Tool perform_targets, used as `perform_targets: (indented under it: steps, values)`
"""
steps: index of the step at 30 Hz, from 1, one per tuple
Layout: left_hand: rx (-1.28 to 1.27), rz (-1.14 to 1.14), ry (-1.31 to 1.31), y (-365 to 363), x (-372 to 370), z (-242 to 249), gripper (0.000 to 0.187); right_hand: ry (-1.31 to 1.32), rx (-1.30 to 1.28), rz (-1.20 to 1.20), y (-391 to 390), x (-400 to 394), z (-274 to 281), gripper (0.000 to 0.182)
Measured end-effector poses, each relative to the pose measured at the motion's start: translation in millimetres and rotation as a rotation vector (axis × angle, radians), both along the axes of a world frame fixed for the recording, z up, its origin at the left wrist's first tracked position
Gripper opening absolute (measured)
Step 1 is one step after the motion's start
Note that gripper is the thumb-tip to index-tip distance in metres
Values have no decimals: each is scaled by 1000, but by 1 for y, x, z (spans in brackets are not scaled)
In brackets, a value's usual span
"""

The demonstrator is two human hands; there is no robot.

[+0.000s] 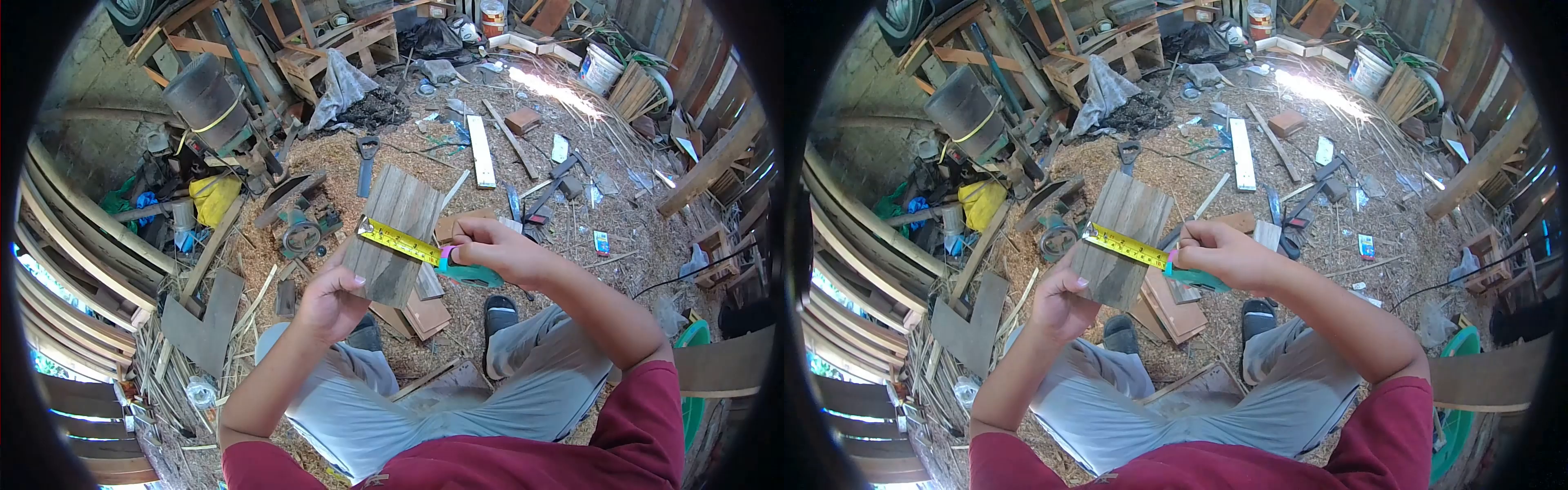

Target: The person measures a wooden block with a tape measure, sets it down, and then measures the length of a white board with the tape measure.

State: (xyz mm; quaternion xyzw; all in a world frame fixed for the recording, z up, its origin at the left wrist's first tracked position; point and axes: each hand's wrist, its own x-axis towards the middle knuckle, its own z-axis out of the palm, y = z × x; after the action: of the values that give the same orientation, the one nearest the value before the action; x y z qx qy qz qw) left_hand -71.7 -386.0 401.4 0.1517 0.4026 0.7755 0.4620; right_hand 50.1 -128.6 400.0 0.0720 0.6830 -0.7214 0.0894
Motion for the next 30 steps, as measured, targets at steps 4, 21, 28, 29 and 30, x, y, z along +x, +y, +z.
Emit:
perform_targets:
  steps: [4, 21, 28, 29, 30]
  values:
    - [-122, 108, -11, 5, 8, 5, 62, -23, -152, 12, 4, 3, 9, 25]
    - [-246, 164, 57, 3, 1, -18, 60, -144, -360, -218, -13, 5, 10, 37]
    - [11, 156, -1, 6, 19, -6, 73, -167, -564, -127, -28, 10, 11, 37]
    - [9, 179, 49, 5, 21, -10, 78, -158, -560, -123, -30, 11, 11, 35]
    - [8, 202, 100, 5, 22, -15, 83, -149, -556, -119, -32, 11, 13, 33]
